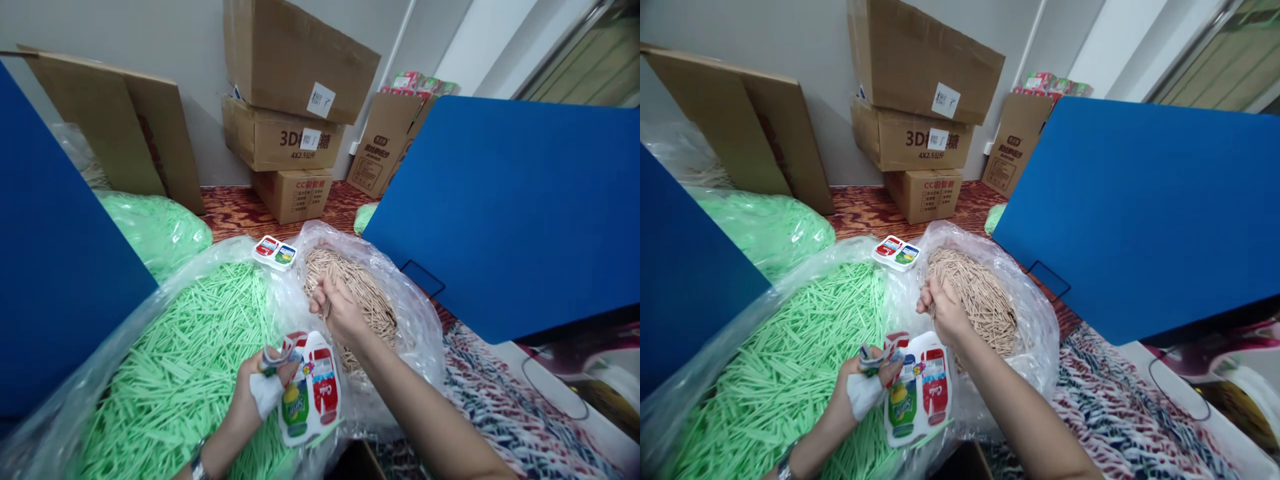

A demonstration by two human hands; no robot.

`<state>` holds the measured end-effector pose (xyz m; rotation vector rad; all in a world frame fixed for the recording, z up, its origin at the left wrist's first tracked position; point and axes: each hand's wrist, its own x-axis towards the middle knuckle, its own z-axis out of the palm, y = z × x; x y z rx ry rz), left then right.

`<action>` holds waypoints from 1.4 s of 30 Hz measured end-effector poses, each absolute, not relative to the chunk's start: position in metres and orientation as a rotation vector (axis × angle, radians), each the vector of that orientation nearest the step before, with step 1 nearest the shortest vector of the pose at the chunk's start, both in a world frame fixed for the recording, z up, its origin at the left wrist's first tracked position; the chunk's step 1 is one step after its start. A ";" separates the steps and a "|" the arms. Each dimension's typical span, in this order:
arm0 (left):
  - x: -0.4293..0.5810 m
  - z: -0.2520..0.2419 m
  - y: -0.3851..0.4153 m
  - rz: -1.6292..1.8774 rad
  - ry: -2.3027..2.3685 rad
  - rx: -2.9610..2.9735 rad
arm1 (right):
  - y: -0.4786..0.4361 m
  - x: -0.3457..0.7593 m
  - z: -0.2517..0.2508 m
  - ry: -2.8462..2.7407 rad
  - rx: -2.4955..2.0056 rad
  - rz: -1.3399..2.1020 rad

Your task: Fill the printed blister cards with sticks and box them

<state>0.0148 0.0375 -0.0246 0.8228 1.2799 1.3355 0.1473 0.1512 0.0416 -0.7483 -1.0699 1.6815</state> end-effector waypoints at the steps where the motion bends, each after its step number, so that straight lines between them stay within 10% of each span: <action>1: 0.014 -0.023 0.038 1.343 1.297 0.835 | 0.145 0.141 0.046 -1.072 -0.699 1.624; 42: -0.023 -0.011 0.016 1.288 1.394 1.269 | 0.115 0.119 0.044 -2.525 -0.513 0.276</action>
